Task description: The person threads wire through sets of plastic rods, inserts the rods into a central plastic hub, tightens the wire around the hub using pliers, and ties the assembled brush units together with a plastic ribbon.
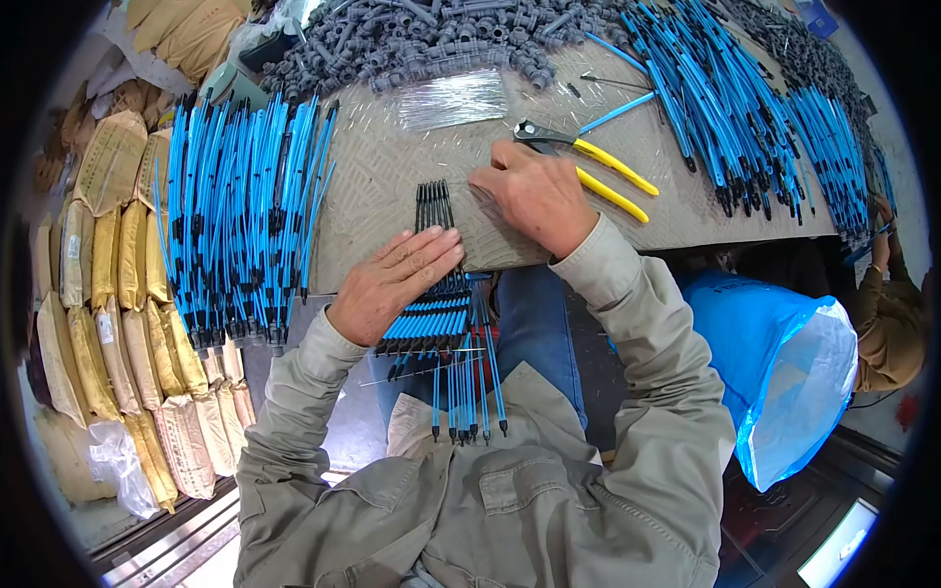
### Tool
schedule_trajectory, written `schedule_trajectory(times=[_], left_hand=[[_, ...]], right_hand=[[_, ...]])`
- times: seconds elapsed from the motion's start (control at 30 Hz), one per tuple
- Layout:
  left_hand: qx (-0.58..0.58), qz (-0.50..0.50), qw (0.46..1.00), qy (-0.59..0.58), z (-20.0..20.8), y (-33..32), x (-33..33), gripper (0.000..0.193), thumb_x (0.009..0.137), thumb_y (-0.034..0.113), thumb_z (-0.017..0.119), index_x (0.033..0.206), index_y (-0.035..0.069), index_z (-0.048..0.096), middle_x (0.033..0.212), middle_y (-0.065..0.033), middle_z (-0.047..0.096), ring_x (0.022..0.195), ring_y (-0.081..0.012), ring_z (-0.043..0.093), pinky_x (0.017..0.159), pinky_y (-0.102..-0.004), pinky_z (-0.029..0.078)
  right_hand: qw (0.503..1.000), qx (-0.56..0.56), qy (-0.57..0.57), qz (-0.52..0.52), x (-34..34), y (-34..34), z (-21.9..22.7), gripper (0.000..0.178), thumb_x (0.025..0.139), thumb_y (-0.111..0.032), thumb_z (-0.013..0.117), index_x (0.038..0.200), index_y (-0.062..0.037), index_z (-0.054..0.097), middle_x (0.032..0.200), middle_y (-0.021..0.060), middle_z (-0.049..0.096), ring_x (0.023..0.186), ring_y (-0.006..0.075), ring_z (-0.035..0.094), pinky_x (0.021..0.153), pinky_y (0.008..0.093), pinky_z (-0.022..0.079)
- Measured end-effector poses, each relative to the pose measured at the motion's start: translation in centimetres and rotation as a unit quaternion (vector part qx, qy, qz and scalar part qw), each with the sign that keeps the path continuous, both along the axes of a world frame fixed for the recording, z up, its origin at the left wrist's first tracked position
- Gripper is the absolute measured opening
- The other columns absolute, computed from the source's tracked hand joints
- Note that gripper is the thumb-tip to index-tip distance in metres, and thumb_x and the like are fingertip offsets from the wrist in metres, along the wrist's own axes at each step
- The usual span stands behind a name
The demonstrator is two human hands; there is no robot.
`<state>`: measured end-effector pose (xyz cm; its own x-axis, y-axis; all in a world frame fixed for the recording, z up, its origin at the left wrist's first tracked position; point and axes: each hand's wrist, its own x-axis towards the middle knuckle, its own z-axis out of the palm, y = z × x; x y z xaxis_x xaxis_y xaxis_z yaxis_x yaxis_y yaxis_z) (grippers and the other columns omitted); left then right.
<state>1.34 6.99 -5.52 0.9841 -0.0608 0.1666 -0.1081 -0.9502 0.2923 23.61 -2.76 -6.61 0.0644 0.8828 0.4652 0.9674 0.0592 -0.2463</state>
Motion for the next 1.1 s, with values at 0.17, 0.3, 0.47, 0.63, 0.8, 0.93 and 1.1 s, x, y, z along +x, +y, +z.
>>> schedule_trajectory(times=[0.17,0.3,0.47,0.63,0.8,0.93,1.1], left_hand=[[0.000,0.008,1.000,-0.004,0.0,0.0,-0.1,0.071,0.073,0.035,0.063,0.133,0.007,0.038,0.138,-0.0095,0.039,0.127,-0.0251,0.037,0.103,-0.0396,0.031],[-0.011,0.012,1.000,-0.022,-0.4,-0.1,-0.4,0.072,0.072,0.035,0.063,0.133,0.007,0.038,0.139,-0.0094,0.038,0.128,-0.0250,0.037,0.104,-0.0394,0.030],[-0.052,0.010,0.998,-0.021,-0.5,-0.1,-0.5,0.070,0.069,0.017,0.061,0.134,0.007,0.038,0.140,-0.0088,0.036,0.129,-0.0241,0.036,0.106,-0.0386,0.029],[-0.028,0.000,1.000,-0.001,-0.4,0.0,-0.6,0.078,0.062,0.014,0.064,0.135,0.007,0.036,0.142,-0.0083,0.033,0.131,-0.0238,0.032,0.107,-0.0385,0.027],[-0.037,-0.006,0.999,-0.003,-0.2,0.1,-0.6,0.084,0.057,0.013,0.065,0.135,0.007,0.035,0.142,-0.0088,0.033,0.131,-0.0236,0.032,0.108,-0.0385,0.026],[-0.059,-0.013,0.998,0.000,-0.3,0.2,-0.4,0.085,0.057,0.014,0.066,0.136,0.007,0.034,0.142,-0.0094,0.033,0.131,-0.0235,0.032,0.108,-0.0385,0.026],[-0.067,-0.005,0.998,-0.009,-0.5,0.2,-0.8,0.086,0.057,0.014,0.067,0.136,0.006,0.034,0.142,-0.0092,0.033,0.131,-0.0238,0.032,0.108,-0.0387,0.025]], right_hand=[[0.998,0.021,0.005,0.063,0.9,1.4,-0.2,0.015,0.074,-0.007,0.058,0.086,-0.0121,0.066,0.074,0.0060,0.052,0.065,0.0238,0.058,0.052,0.0350,0.044],[0.997,0.004,0.009,0.077,0.6,1.7,0.5,0.012,0.076,-0.008,0.057,0.086,-0.0110,0.063,0.074,0.0070,0.052,0.066,0.0261,0.058,0.053,0.0361,0.044],[0.996,-0.084,0.000,-0.001,-1.2,1.3,1.5,0.005,0.081,-0.009,0.055,0.086,-0.0091,0.057,0.076,0.0084,0.052,0.067,0.0300,0.056,0.055,0.0383,0.043],[0.995,-0.080,0.008,0.052,-0.5,2.3,1.2,0.003,0.083,-0.011,0.053,0.083,-0.0077,0.053,0.077,0.0091,0.051,0.068,0.0312,0.056,0.055,0.0397,0.043],[0.993,-0.080,0.002,0.084,-0.2,2.7,1.4,0.004,0.083,-0.010,0.054,0.084,-0.0073,0.053,0.078,0.0096,0.050,0.069,0.0317,0.056,0.056,0.0401,0.043],[0.994,-0.074,0.020,0.076,-0.7,2.9,0.9,0.005,0.082,-0.010,0.055,0.085,-0.0070,0.053,0.078,0.0100,0.050,0.069,0.0319,0.056,0.056,0.0394,0.043],[0.995,-0.048,0.029,0.077,-1.4,2.8,1.6,0.006,0.081,-0.009,0.057,0.083,-0.0060,0.052,0.079,0.0098,0.050,0.069,0.0313,0.056,0.056,0.0384,0.044]])
